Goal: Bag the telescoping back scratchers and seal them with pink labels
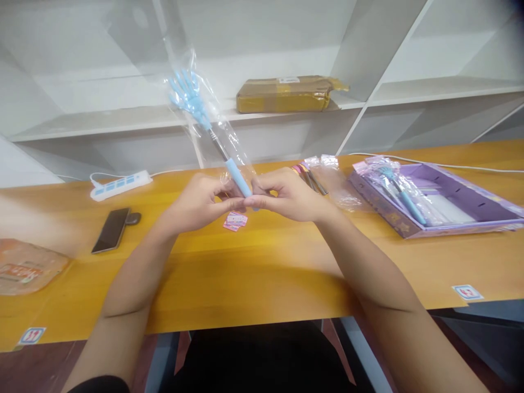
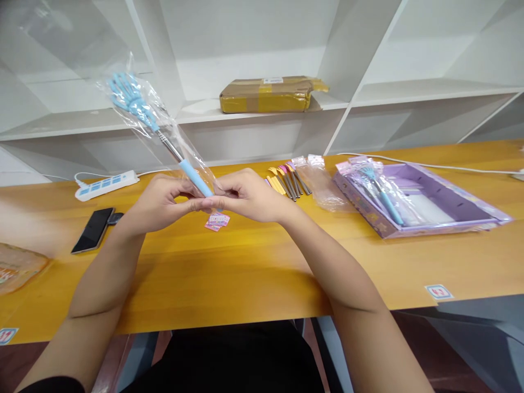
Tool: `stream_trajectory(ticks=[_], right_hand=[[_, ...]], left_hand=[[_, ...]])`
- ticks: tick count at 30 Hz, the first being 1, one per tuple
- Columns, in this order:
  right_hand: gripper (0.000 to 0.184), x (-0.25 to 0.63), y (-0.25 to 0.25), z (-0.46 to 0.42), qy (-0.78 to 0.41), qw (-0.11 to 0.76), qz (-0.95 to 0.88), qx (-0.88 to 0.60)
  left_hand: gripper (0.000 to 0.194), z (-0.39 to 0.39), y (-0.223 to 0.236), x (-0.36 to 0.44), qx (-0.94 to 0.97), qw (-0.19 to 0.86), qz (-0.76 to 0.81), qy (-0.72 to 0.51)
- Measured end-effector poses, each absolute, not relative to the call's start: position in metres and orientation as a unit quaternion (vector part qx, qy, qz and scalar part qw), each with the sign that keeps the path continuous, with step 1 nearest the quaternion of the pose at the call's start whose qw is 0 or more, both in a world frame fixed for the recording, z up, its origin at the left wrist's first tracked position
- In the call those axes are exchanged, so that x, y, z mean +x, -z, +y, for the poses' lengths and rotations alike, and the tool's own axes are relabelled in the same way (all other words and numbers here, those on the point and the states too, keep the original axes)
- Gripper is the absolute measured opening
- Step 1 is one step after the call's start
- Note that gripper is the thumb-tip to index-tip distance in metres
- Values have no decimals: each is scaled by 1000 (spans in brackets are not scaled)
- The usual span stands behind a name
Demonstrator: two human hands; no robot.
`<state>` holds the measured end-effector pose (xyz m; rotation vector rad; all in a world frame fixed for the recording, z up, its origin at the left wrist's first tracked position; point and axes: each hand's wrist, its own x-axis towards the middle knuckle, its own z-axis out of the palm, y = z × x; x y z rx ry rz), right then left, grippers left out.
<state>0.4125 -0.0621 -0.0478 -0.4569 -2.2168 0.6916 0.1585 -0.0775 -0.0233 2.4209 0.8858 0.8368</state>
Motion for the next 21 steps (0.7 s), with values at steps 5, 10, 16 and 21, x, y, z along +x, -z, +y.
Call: stream_trajectory(ticks=[5,10,16,21], right_hand=[[52,414,48,-61,-258,377,-874,-168],[51,415,43,-63,-228,376,-887,-143],[50,416,39,-65,-209,368,-897,-129],[41,419,40,-64,-211,354,-903,-122]], left_hand=[[33,-78,21,158,882,205,306,-294],[37,-78,19,156,885,190,317,-283],[29,-81,16,154,892,197,300,-275],[30,-79,15,152,897,200,291,-266]])
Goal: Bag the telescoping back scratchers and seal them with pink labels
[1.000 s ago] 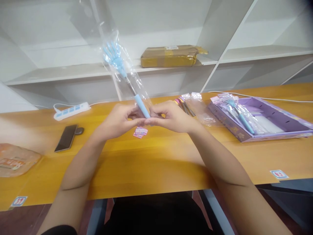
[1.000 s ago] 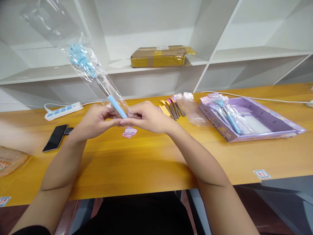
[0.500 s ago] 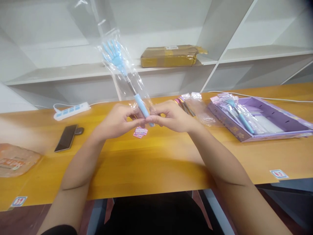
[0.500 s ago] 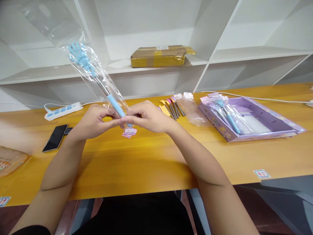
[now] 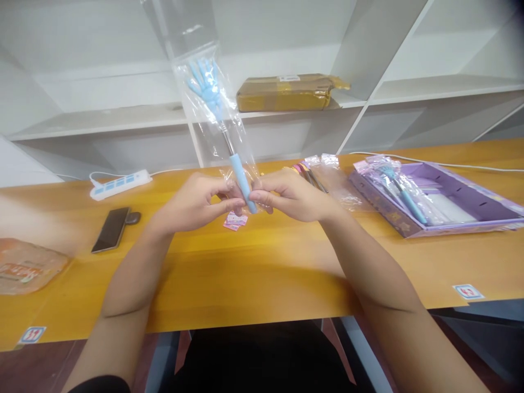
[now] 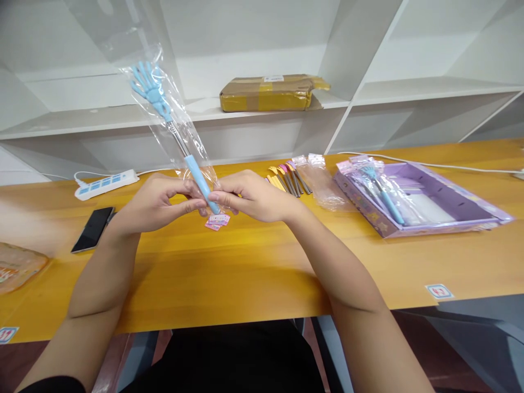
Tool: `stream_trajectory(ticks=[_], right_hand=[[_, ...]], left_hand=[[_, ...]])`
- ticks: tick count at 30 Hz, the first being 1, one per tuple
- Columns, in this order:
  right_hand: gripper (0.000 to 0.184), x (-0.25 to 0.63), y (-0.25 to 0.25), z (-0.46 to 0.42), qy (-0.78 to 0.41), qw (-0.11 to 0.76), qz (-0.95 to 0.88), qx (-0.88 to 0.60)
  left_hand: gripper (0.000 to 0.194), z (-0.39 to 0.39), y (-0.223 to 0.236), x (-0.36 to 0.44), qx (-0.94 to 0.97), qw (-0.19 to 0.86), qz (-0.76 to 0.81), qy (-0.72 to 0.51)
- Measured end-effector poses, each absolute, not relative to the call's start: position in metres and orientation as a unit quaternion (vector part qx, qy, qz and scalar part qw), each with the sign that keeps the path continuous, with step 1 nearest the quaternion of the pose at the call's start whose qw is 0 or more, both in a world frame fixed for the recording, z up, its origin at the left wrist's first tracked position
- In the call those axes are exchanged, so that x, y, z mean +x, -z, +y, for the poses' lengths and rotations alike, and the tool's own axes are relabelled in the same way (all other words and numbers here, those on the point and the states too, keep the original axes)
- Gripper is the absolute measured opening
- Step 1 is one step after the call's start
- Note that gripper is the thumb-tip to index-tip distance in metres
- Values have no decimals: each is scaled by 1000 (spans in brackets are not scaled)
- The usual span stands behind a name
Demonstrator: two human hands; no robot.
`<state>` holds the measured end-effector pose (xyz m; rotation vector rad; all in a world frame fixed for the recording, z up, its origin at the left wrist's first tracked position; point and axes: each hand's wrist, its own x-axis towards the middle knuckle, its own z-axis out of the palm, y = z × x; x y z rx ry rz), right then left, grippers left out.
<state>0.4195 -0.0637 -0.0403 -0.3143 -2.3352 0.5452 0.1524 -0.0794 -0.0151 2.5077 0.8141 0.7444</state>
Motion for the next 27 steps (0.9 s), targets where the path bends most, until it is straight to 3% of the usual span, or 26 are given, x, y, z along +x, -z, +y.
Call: stream_trajectory(ticks=[6,12,17,21,27], right_hand=[[40,424,39,-61,-261,302,-905,-150],[22,425,41,-56,-298,320,-877,-199],[15,416,47,-52,-262,271,-902,-208],[9,398,65,-47,-313,197,-905,-212],[5,367,100,-39,-377,84,-895,-223]], left_hand=[[26,-75,15,148,910,184,280,-246],[30,-67,16,144,914,171,305,-203],[41,-63,23,147,850,223,340,-335],[51,-60,25,148,765,276,348,-467],[37,-54,24,145,749,215,347,-522]])
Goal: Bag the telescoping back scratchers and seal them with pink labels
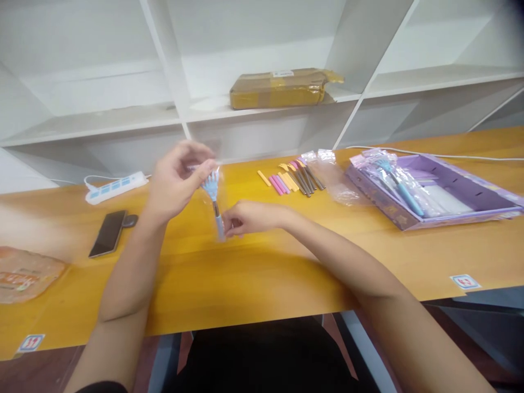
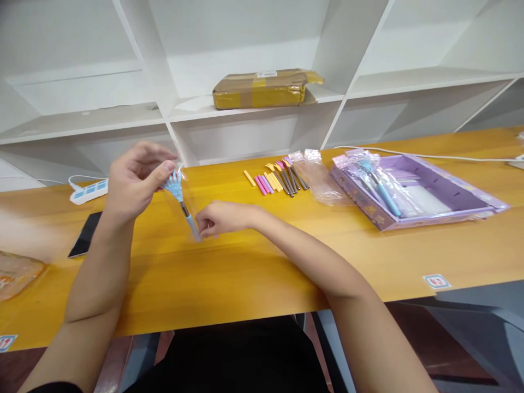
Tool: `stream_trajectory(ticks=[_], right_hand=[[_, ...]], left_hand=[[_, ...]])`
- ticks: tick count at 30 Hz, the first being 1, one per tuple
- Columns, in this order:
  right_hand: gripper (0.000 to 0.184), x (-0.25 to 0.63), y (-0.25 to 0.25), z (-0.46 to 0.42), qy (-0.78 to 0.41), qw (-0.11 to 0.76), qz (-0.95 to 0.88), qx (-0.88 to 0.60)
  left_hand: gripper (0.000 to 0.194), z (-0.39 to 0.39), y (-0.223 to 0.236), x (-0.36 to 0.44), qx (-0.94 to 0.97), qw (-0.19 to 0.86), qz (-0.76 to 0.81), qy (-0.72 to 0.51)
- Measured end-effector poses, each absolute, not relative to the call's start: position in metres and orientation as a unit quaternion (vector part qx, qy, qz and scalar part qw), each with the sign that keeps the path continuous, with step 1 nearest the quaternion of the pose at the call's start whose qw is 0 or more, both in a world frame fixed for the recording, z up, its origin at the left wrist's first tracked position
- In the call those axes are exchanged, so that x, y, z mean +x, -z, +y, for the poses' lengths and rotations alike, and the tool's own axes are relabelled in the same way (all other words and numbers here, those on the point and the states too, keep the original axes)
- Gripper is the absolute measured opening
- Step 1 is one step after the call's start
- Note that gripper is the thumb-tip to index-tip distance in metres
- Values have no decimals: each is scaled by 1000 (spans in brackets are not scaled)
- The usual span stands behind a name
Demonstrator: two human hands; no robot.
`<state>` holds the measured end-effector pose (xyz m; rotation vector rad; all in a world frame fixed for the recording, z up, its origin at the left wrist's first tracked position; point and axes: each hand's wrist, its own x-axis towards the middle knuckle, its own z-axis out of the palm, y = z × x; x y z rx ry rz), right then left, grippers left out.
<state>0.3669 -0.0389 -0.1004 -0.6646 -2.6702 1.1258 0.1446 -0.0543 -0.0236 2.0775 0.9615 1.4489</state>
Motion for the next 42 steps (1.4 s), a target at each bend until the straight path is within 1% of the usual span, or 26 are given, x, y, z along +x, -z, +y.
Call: stream_trajectory(ticks=[4,9,11,13,15,17,19,21,23,28,30,32,35,37,38,40,42], right_hand=[[5,355,114,-39,-378,-4,-901,-212],[9,355,125,-33,-392,-49,-890,-227],[18,360,127,-27,-410,-66,-878,-238],[26,366,127,-20,-429,-55,-867,-247],[27,372,128,-13,-430,-18,-865,-258],[27,375,130,-6,-387,26,-876,-287],[21,376,136,1,-327,53,-887,-322],[10,375,144,8,-283,61,-890,-351],[6,375,153,13,-263,61,-890,-368],[16,376,168,20,-244,66,-881,-400],[16,376,167,20,-248,72,-875,-410],[11,377,159,19,-260,74,-868,-417],[6,386,137,15,-282,79,-857,-423],[5,400,115,10,-290,118,-850,-424],[4,410,103,6,-292,156,-844,-423],[12,429,79,-5,-324,288,-810,-395],[25,445,56,-21,-353,406,-766,-352]], left_hand=[[34,-54,24,144,762,183,345,-516],[31,-57,24,144,765,160,358,-512],[27,-59,25,143,771,133,354,-512],[23,-60,25,142,775,109,352,-513],[20,-62,25,141,776,101,349,-515],[18,-63,25,141,776,104,341,-521],[17,-62,25,142,775,117,332,-525],[17,-61,25,142,775,131,314,-533],[18,-61,24,142,773,144,297,-541],[18,-68,20,142,762,180,309,-540],[18,-71,18,143,761,187,308,-539],[17,-73,17,144,763,192,301,-538],[17,-72,15,144,764,201,287,-542],[20,-72,14,145,762,212,283,-542],[22,-72,14,145,762,219,282,-541],[25,-74,13,146,762,234,282,-534],[25,-78,12,148,763,249,282,-526]])
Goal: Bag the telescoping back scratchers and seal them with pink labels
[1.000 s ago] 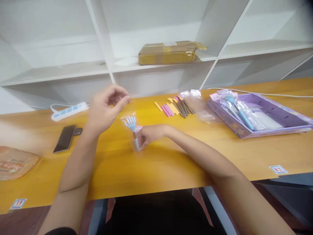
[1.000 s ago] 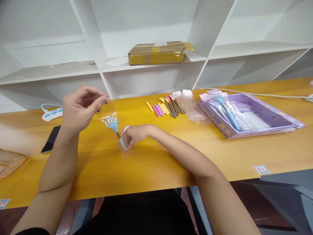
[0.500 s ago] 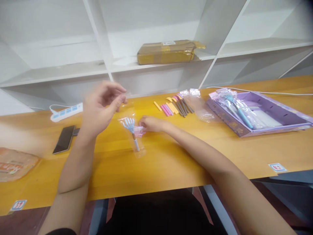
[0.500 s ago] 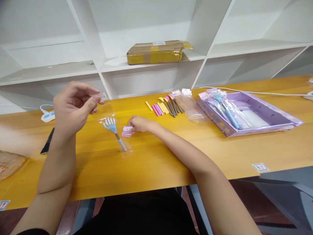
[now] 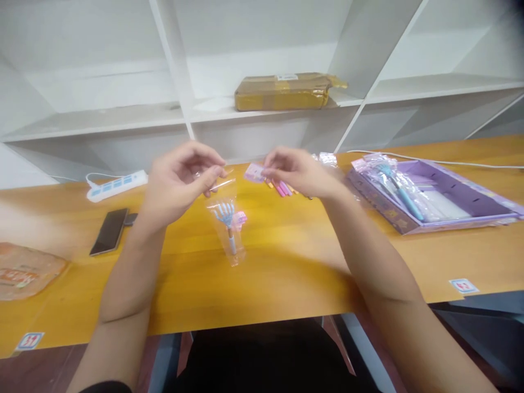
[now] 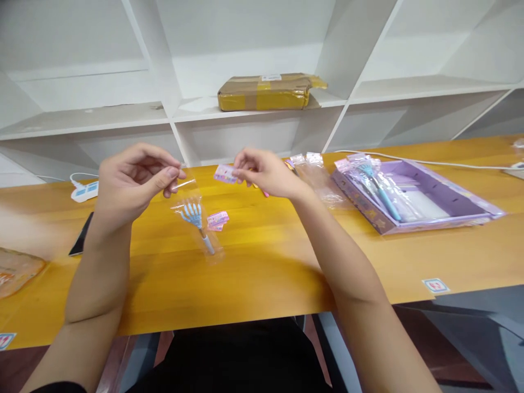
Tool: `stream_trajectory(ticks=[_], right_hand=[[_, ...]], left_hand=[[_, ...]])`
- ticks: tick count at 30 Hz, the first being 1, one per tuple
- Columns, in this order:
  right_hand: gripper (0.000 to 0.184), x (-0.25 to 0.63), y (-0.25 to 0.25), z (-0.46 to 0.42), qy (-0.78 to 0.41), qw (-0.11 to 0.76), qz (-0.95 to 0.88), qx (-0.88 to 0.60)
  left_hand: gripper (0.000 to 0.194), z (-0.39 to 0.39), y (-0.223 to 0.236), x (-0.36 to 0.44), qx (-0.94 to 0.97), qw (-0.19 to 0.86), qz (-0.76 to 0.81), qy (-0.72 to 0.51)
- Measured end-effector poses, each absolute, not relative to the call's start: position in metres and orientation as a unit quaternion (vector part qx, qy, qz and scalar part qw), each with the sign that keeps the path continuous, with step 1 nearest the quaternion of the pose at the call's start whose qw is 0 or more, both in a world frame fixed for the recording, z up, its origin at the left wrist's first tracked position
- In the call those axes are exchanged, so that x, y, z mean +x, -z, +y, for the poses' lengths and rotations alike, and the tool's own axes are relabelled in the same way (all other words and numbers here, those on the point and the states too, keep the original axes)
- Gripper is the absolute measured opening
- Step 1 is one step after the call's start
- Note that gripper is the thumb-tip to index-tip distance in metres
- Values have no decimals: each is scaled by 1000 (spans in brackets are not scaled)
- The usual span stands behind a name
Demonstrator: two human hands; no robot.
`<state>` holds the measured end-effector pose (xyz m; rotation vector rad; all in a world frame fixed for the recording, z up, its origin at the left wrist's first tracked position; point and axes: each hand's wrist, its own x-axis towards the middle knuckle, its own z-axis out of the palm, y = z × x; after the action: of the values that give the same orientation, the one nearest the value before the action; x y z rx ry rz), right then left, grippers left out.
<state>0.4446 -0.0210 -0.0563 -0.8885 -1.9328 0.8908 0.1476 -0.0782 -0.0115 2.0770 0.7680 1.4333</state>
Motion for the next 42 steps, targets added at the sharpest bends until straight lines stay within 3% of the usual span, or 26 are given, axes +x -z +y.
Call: stream_trajectory(ticks=[3,7,13,30,42], right_hand=[[36,451,31,-53,-332,538,-725,-273],[31,433,18,-95,-307,590,-718,-206],[16,411,24,-117,-268,587,-748,-156],[6,414,28,-105,-81,521,-832,-173],[30,410,25,-112,1,489,-855,-174]], left_hand=[[23,-85,11,149,756,271,287,-523],[27,-91,10,152,746,304,297,-512],[35,-98,7,154,754,332,293,-485],[42,-103,9,155,739,393,292,-463],[43,-94,13,156,725,437,288,-447]])
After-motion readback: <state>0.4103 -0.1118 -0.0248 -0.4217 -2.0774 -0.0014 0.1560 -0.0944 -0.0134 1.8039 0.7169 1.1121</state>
